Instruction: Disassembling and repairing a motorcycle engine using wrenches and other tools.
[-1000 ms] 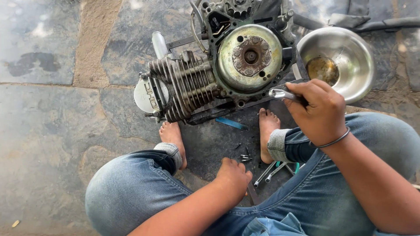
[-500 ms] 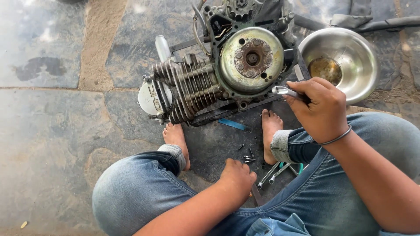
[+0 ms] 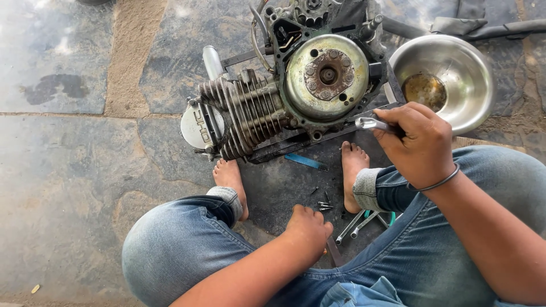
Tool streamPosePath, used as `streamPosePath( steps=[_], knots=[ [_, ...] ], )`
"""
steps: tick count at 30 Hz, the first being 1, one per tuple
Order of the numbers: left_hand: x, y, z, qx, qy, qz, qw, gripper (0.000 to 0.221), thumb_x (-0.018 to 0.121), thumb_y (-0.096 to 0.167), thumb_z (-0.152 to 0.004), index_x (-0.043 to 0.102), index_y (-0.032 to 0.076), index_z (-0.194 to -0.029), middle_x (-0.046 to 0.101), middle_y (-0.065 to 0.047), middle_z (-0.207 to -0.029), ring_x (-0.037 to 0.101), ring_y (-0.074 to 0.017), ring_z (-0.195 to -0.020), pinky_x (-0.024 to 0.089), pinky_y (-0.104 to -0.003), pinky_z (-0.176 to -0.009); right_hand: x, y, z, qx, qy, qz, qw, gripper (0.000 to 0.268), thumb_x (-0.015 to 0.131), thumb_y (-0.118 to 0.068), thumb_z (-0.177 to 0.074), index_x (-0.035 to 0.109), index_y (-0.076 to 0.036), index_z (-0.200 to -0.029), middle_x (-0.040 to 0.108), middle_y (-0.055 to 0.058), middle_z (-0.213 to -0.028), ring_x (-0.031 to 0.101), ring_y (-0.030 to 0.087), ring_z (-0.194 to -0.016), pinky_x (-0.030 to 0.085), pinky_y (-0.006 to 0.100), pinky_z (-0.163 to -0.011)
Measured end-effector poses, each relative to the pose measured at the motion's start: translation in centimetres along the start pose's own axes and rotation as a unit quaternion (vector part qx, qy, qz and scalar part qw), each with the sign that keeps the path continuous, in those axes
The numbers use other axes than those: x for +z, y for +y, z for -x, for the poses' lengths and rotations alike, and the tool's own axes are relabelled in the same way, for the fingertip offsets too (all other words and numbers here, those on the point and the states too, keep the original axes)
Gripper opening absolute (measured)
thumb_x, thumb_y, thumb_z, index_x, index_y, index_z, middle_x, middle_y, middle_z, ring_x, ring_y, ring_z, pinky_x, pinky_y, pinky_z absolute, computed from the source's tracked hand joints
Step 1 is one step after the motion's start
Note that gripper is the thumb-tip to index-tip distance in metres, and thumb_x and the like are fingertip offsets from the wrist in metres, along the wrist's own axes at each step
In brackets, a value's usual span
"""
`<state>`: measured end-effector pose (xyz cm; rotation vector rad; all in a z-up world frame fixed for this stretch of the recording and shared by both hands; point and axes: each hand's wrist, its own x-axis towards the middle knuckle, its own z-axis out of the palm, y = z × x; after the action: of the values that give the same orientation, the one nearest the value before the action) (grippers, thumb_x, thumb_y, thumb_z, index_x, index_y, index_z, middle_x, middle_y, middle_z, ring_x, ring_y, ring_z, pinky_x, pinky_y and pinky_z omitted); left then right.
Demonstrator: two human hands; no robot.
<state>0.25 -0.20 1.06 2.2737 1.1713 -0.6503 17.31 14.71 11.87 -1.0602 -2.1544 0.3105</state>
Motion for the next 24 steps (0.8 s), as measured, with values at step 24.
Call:
streamPosePath(
  steps=[24],
  knots=[
    [0.5,-0.1,0.0,0.001,0.018,-0.014,1.0,0.058,0.069,0.05,-0.091,0.061,0.014,-0.135,0.064,-0.015,-0.129,0.058,-0.0359,-0.121,0.043,-0.051,-0.098,-0.3,-0.3,-0.1,-0.018,0.003,0.013,1.0,0.029,0.082,-0.003,-0.086,0.074,-0.001,-0.114,0.071,0.014,-0.097,0.072,0.025,-0.082,0.057,0.033,-0.072]
  ],
)
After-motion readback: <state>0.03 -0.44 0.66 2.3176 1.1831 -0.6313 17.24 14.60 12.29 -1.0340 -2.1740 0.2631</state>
